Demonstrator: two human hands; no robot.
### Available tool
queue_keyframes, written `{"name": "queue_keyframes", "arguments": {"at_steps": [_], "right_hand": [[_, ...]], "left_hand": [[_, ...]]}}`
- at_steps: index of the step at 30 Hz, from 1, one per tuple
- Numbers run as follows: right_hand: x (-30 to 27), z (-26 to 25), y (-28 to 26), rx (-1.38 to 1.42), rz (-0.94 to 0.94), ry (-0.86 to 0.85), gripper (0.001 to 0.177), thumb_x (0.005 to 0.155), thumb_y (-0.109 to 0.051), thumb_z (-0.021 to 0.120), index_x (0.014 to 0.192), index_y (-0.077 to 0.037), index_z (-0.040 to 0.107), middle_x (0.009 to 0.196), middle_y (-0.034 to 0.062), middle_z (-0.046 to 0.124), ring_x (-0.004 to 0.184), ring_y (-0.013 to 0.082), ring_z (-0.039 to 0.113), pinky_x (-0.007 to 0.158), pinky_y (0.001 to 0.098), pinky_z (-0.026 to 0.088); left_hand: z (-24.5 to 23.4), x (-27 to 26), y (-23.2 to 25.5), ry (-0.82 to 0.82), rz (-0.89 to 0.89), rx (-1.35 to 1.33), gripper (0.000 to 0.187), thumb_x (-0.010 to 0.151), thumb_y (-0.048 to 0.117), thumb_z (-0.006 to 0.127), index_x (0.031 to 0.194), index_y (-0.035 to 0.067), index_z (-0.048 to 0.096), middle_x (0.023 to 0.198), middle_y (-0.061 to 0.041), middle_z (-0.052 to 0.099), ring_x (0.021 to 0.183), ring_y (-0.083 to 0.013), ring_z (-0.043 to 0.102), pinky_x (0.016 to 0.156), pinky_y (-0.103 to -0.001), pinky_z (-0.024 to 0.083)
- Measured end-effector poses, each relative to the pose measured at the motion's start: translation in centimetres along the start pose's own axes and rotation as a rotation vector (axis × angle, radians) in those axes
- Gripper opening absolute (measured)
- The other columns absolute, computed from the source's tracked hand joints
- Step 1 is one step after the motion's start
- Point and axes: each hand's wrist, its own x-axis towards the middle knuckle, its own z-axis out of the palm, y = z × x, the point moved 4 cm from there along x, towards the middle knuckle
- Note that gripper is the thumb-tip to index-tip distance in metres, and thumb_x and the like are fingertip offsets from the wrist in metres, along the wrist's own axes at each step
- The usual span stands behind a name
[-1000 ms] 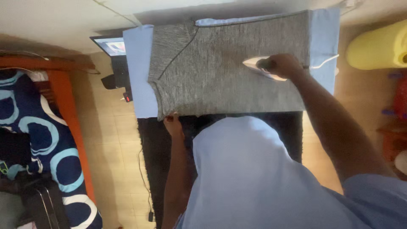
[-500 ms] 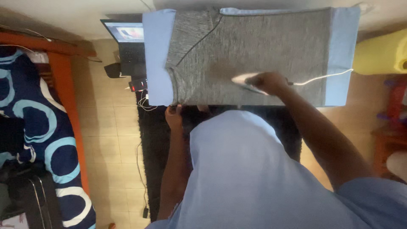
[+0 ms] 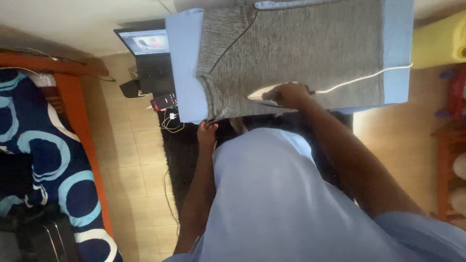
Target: The person irons a grey garment on a blue surface using an iron, moving it across different sections of the fabric while holding the edges.
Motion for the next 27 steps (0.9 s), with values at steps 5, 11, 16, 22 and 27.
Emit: {"name": "queue_keyframes", "arguments": {"at_steps": [5, 11, 16, 22, 27], "right_hand": [[-2.1, -0.1, -4.2, -0.047, -0.147, 0.049, 0.046, 0.093, -0.031, 0.051, 0.137, -0.041, 0.065, 0.136, 0.0013, 0.067, 0.116, 0.0314, 0.066, 0.105, 0.0654, 0.041], [-0.9, 0.3, -5.6, 0.05, -0.242, 0.003, 0.056, 0.086, -0.021, 0.065, 0.138, -0.042, 0.064, 0.132, 0.0048, 0.071, 0.115, 0.0296, 0.068, 0.104, 0.0465, 0.051], [-1.3, -0.9, -5.9, 0.234, 0.052, -0.008, 0.03, 0.105, -0.042, 0.061, 0.132, -0.037, 0.071, 0.126, 0.0086, 0.074, 0.112, 0.0324, 0.07, 0.101, 0.0448, 0.052], [-1.0, 0.7, -6.3, -0.004, -0.303, -0.018, 0.048, 0.088, -0.033, 0.069, 0.135, -0.038, 0.066, 0.124, 0.0029, 0.075, 0.113, 0.0284, 0.069, 0.101, 0.0455, 0.051], [-0.8, -0.3, -7.8, 0.031, -0.169, -0.034, 0.044, 0.1, -0.032, 0.061, 0.143, -0.041, 0.062, 0.131, 0.009, 0.069, 0.115, 0.0319, 0.066, 0.103, 0.0473, 0.051]], "left_hand": [[-1.0, 0.9, 0.1, -0.041, 0.14, 0.667, 0.035, 0.088, 0.024, 0.085, 0.102, -0.003, 0.068, 0.086, -0.009, 0.069, 0.077, -0.0188, 0.066, 0.07, -0.036, 0.052], [-1.0, 1.3, -0.7, 0.027, -0.188, 0.341, 0.026, 0.083, 0.028, 0.08, 0.094, 0.008, 0.069, 0.076, -0.001, 0.068, 0.066, -0.014, 0.061, 0.057, -0.033, 0.051], [-0.2, 1.5, -1.2, 0.027, -0.209, 0.137, 0.024, 0.086, 0.02, 0.081, 0.094, 0.003, 0.067, 0.08, -0.003, 0.065, 0.065, -0.011, 0.06, 0.052, -0.029, 0.053], [-0.4, 1.5, -0.4, 0.037, -0.147, 0.247, 0.028, 0.087, 0.023, 0.081, 0.097, 0.001, 0.068, 0.069, -0.004, 0.063, 0.052, -0.0118, 0.055, 0.046, -0.029, 0.044], [-0.4, 1.2, -0.4, 0.048, -0.108, 0.193, 0.029, 0.083, 0.022, 0.081, 0.101, 0.003, 0.069, 0.067, -0.002, 0.064, 0.05, -0.01, 0.055, 0.044, -0.028, 0.044]]}}
